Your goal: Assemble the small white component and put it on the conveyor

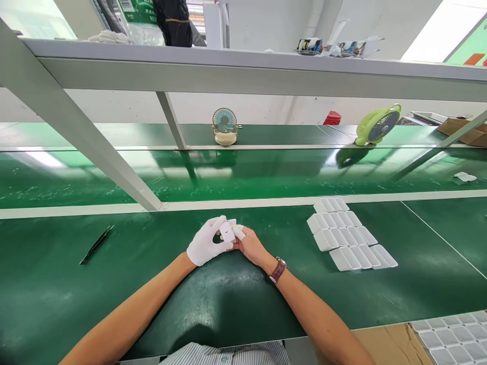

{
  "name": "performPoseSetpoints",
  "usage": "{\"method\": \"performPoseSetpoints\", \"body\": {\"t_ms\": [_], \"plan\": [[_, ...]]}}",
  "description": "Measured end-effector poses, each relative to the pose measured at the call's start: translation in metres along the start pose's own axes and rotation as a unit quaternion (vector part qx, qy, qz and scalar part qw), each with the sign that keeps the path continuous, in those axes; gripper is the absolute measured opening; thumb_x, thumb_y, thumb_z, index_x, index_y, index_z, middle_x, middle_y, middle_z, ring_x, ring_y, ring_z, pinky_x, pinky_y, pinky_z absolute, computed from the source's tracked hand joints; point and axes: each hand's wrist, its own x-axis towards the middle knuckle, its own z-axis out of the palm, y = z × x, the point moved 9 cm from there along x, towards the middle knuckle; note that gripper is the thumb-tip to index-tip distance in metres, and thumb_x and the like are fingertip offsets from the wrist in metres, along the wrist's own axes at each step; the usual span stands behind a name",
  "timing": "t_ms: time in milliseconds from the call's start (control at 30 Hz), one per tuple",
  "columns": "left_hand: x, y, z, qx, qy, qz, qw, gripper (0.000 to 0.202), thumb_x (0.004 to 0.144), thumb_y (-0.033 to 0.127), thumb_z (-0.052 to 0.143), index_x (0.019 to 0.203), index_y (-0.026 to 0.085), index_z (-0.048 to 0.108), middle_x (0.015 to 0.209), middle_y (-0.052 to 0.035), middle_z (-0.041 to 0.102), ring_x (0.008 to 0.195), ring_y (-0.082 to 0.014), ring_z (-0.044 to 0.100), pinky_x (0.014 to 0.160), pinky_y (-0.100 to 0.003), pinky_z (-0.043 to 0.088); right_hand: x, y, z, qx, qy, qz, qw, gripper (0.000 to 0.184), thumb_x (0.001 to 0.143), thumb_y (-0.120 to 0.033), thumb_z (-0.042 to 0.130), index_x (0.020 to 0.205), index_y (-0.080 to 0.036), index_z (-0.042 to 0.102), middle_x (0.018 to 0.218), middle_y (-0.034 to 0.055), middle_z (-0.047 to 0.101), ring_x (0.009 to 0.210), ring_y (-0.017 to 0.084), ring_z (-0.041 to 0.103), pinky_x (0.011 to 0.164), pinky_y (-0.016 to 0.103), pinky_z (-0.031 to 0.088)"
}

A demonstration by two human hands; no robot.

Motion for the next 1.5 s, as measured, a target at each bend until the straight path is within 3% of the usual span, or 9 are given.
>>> {"method": "performPoseSetpoints", "body": {"t_ms": [267,567,700,833,933,1000,1100,1300,1500], "plan": [[-0.002,-0.002,0.002,0.01,0.007,0.017,1.0,0.08,0.08,0.035,0.078,0.15,0.028,0.042,0.145,-0.0129,0.054,0.119,-0.0279,0.062,0.105,-0.046,0.051,0.0,-0.007,0.003,0.021,-0.007,-0.025,0.999,0.036,0.093,-0.053,0.062,0.111,-0.023,0.069,0.099,0.0065,0.075,0.084,0.023,0.07,0.074,0.037,0.057],[-0.004,-0.002,0.0,0.011,0.013,0.037,0.999,0.081,0.08,0.035,0.077,0.151,0.027,0.04,0.146,-0.0142,0.053,0.127,-0.0302,0.058,0.107,-0.047,0.049,0.001,-0.004,-0.003,-0.017,0.014,-0.054,0.998,0.036,0.093,-0.052,0.061,0.11,-0.022,0.069,0.096,0.0053,0.073,0.078,0.02,0.068,0.072,0.037,0.059],[-0.004,-0.002,-0.007,-0.02,0.052,0.031,0.998,0.068,0.083,0.03,0.073,0.146,0.026,0.046,0.144,-0.0127,0.054,0.128,-0.0292,0.056,0.107,-0.045,0.048,-0.003,-0.016,-0.012,-0.097,0.056,-0.131,0.985,0.036,0.091,-0.047,0.066,0.117,-0.022,0.066,0.108,0.0077,0.073,0.087,0.022,0.07,0.075,0.038,0.06],[0.001,-0.013,-0.005,-0.035,0.046,-0.048,0.997,0.046,0.09,0.034,0.063,0.135,0.025,0.056,0.113,-0.005,0.069,0.094,-0.0193,0.066,0.083,-0.034,0.054,-0.016,-0.037,-0.012,-0.235,0.088,-0.244,0.937,0.031,0.088,-0.034,0.07,0.118,-0.025,0.067,0.118,0.0082,0.07,0.105,0.024,0.067,0.089,0.039,0.058],[0.005,-0.016,0.0,0.036,0.001,-0.064,0.997,0.029,0.084,0.044,0.07,0.103,0.023,0.07,0.085,-0.0003,0.066,0.075,-0.0171,0.062,0.069,-0.03,0.049,-0.025,-0.046,-0.001,-0.355,0.069,-0.313,0.878,0.029,0.093,-0.028,0.061,0.122,-0.027,0.066,0.127,0.0079,0.066,0.114,0.023,0.064,0.093,0.038,0.058],[0.007,-0.021,-0.001,0.079,-0.009,-0.077,0.994,0.029,0.077,0.049,0.075,0.089,0.023,0.071,0.082,-0.0006,0.065,0.074,-0.018,0.062,0.069,-0.03,0.048,-0.027,-0.047,0.002,-0.396,0.063,-0.328,0.855,0.035,0.095,-0.027,0.058,0.13,-0.027,0.062,0.13,0.0084,0.064,0.115,0.022,0.064,0.094,0.038,0.058],[0.009,-0.037,-0.011,0.049,0.011,-0.114,0.992,0.038,0.07,0.047,0.081,0.099,0.024,0.073,0.092,-0.0026,0.071,0.081,-0.0211,0.067,0.077,-0.032,0.052,-0.026,-0.043,-0.001,-0.472,0.081,-0.321,0.817,0.045,0.097,-0.027,0.055,0.142,-0.024,0.051,0.135,0.0112,0.062,0.119,0.024,0.063,0.102,0.043,0.056],[0.038,-0.084,-0.079,0.044,0.147,-0.196,0.969,0.038,0.083,0.047,0.07,0.106,0.017,0.072,0.103,-0.009,0.076,0.097,-0.0281,0.069,0.09,-0.039,0.052,-0.026,-0.029,0.005,-0.618,0.067,-0.336,0.707,0.051,0.101,-0.028,0.051,0.149,-0.017,0.044,0.143,0.0173,0.056,0.136,0.031,0.052,0.114,0.052,0.045],[0.071,-0.132,-0.138,0.066,0.215,-0.26,0.939,0.031,0.084,0.044,0.067,0.097,0.016,0.072,0.106,-0.011,0.077,0.101,-0.029,0.07,0.088,-0.036,0.052,-0.029,-0.023,0.015,-0.657,0.04,-0.359,0.662,0.046,0.1,-0.026,0.051,0.145,-0.016,0.05,0.138,0.0167,0.06,0.13,0.03,0.055,0.11,0.051,0.047]]}}
